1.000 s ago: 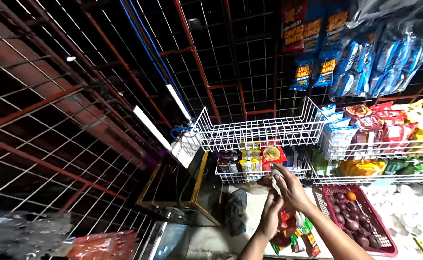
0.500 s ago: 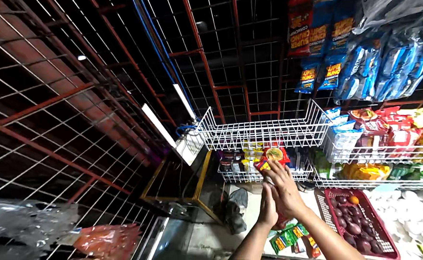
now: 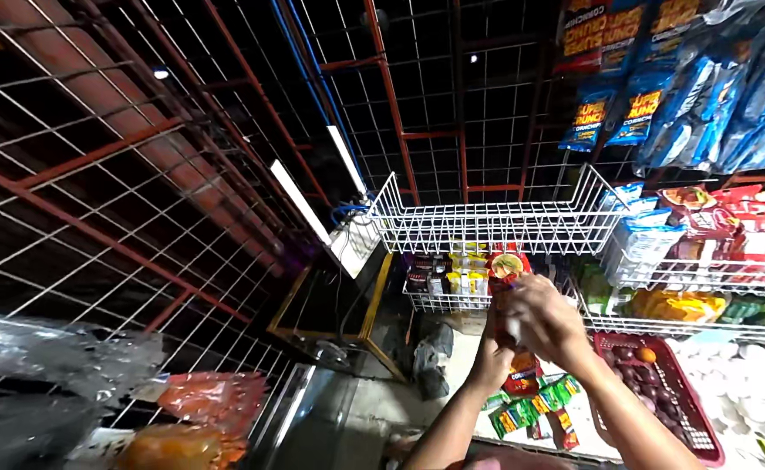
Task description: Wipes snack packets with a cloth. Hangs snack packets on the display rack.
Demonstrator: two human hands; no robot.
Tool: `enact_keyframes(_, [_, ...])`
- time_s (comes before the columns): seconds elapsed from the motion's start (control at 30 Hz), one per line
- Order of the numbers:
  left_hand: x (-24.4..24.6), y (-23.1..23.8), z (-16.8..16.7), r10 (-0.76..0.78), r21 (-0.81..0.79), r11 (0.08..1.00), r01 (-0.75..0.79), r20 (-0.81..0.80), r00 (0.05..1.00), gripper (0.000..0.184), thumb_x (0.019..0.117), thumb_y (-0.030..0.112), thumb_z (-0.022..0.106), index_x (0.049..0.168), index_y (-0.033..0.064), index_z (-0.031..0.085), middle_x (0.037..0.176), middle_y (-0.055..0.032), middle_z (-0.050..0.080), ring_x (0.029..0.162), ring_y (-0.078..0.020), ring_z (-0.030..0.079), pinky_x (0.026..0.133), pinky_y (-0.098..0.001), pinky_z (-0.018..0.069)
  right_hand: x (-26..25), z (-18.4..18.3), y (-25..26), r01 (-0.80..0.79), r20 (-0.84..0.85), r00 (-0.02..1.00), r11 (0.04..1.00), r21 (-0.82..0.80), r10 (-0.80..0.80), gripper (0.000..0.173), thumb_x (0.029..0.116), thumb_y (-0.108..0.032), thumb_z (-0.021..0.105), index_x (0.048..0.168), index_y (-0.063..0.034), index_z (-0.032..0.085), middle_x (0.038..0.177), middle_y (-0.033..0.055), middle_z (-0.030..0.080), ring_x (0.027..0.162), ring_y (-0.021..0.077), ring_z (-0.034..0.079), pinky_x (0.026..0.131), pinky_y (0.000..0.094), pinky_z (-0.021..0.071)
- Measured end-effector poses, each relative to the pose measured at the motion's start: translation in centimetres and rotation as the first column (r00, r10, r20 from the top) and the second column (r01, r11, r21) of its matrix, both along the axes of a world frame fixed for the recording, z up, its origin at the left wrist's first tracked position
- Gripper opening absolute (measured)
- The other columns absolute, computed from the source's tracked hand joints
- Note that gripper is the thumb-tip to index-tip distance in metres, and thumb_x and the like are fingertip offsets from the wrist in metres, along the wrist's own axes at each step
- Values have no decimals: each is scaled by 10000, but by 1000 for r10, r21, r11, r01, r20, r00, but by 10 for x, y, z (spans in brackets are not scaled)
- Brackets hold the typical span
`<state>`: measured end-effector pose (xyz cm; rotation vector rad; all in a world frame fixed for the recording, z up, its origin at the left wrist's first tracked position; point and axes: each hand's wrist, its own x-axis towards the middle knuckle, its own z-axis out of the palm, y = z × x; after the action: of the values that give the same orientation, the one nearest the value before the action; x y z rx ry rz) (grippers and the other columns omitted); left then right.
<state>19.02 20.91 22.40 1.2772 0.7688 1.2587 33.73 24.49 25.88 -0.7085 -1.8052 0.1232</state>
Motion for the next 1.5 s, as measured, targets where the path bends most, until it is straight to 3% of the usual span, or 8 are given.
enact_keyframes(0.1, [2, -6, 8, -45, -28, 999, 41, -147, 988, 365, 926, -89, 499, 1286, -149, 485, 1157, -114, 642, 1083, -39, 619, 997, -241, 505, -14, -10, 4, 89, 280, 957, 995, -41, -74, 356, 1024, -434, 517, 1118, -175, 743, 1362, 107, 664, 1379, 385, 518, 1114, 693, 332])
enact_keyframes(0.37, [-4, -4, 5, -277, -61, 961, 270, -218, 936, 641, 940, -34, 431, 1539, -121, 220, 1455, -233, 496, 1204, -157, 623, 1021, -338, 537, 23, 26, 31, -14, 82, 992, 708, -706, 101, 388, 1025, -370, 518, 1227, -68, 651, 980, 87, 708, 870, 146, 684, 816, 386, 564])
enact_keyframes(0.77, [-34, -18, -21, -526, -188, 846, 498, -149, 837, 269, 996, 50, 561, 1242, -58, 579, 1033, -28, 750, 946, -91, 725, 926, -319, 592, 34, 29, 33, 90, -240, 944, 878, -469, -225, 264, 1008, -223, 586, 1101, 9, 672, 901, 38, 705, 789, 28, 666, 764, 249, 577])
enact_keyframes(0.97, [-36, -29, -15, -49, -364, 925, 114, 181, 982, 402, 1073, 222, 390, 1396, -14, 429, 1121, -79, 732, 1021, -182, 721, 933, -383, 592, 51, 24, 25, -79, -416, 895, 861, -503, -161, 365, 1085, -228, 342, 1079, -26, 646, 805, -75, 635, 694, -23, 602, 686, 206, 551])
enact_keyframes(1.1, [-26, -24, -9, 121, -476, 876, 77, 371, 921, 446, 1111, 278, 202, 1473, 55, 336, 1324, -104, 637, 1199, -196, 642, 1009, -389, 541, 14, 9, -8, -189, -350, 936, 805, -562, -25, 407, 1070, -209, 376, 1201, 81, 631, 1114, 68, 687, 977, 31, 645, 897, 235, 548])
enact_keyframes(1.27, [-3, -23, 21, 381, -605, 795, -31, 459, 803, 444, 1131, 323, 171, 1202, 114, 556, 986, -21, 705, 916, -103, 700, 805, -294, 591, -41, -63, -41, 13, 201, 979, 976, -217, 32, 421, 1035, -351, 483, 1383, -163, 626, 1486, 213, 535, 1415, 411, 465, 1140, 599, 377])
enact_keyframes(1.37, [-11, -17, 17, 323, -539, 841, 50, 574, 752, 529, 1129, 362, 126, 1419, 99, 482, 1314, -58, 658, 1120, -142, 671, 925, -321, 565, -24, -87, -47, -51, 70, 995, 961, -273, 72, 390, 993, -205, 559, 1371, -143, 633, 1471, 233, 537, 1411, 345, 490, 1161, 482, 415])
enact_keyframes(1.5, [-11, -17, 19, 350, -553, 831, 60, 605, 715, 463, 1130, 348, 130, 1386, 133, 450, 1328, -69, 665, 1145, -199, 685, 914, -344, 578, -2, -77, -43, -200, -436, 898, 833, -516, -54, 386, 983, -126, 569, 1287, 112, 593, 1181, 79, 705, 1009, 1, 672, 921, 198, 555])
